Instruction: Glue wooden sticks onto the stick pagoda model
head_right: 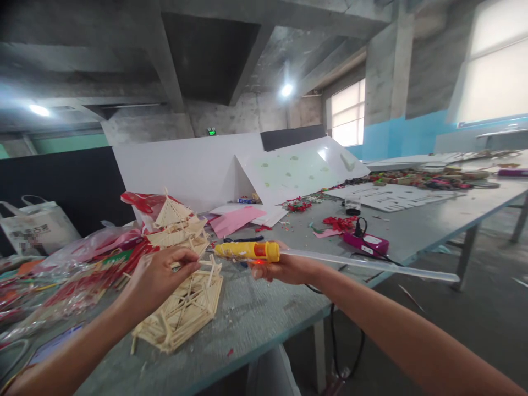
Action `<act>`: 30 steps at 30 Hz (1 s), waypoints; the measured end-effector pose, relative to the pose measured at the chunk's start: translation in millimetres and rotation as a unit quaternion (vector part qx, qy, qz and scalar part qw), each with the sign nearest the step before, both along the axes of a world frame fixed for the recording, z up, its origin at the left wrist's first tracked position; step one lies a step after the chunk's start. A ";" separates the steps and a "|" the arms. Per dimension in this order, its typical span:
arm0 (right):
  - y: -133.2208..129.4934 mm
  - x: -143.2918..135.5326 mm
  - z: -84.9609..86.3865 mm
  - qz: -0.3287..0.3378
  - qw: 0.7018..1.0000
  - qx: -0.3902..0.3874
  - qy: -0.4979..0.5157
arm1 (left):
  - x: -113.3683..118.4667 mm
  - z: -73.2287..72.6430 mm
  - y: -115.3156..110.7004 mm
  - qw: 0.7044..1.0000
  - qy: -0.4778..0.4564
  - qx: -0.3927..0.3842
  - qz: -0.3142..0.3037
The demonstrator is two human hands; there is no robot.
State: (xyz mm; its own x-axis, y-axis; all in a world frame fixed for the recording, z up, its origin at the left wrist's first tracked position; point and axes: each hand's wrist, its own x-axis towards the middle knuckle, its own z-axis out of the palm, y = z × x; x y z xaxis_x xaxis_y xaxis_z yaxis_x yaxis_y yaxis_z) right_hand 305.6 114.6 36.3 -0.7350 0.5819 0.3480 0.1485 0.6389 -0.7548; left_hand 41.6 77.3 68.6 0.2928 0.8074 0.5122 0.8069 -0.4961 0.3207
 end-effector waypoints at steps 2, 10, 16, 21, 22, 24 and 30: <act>0.3 0.2 -0.3 -0.001 1.000 0.007 -0.001 | 0.6 0.4 0.4 1.000 -0.002 0.002 0.000; -0.7 -0.5 1.1 -0.007 1.000 0.025 -0.015 | 1.9 1.0 0.0 1.000 0.005 0.011 -0.002; -1.4 -0.8 1.6 -0.005 1.000 0.017 -0.025 | 2.6 1.4 0.4 1.000 -0.005 0.009 0.002; -4.4 -3.0 5.4 0.006 1.000 0.017 -0.015 | 2.0 0.6 0.6 1.000 -0.027 0.000 0.004; -4.9 -3.5 6.2 0.005 1.000 0.018 -0.015 | 1.8 0.4 0.3 1.000 -0.030 -0.001 0.007; -6.0 -4.3 7.8 0.004 1.000 0.019 -0.017 | 1.8 0.0 -0.4 0.999 -0.038 -0.001 0.011; -8.4 -5.7 10.5 -0.003 1.000 0.018 0.007 | 3.6 -0.3 -1.4 0.995 -0.096 0.001 0.029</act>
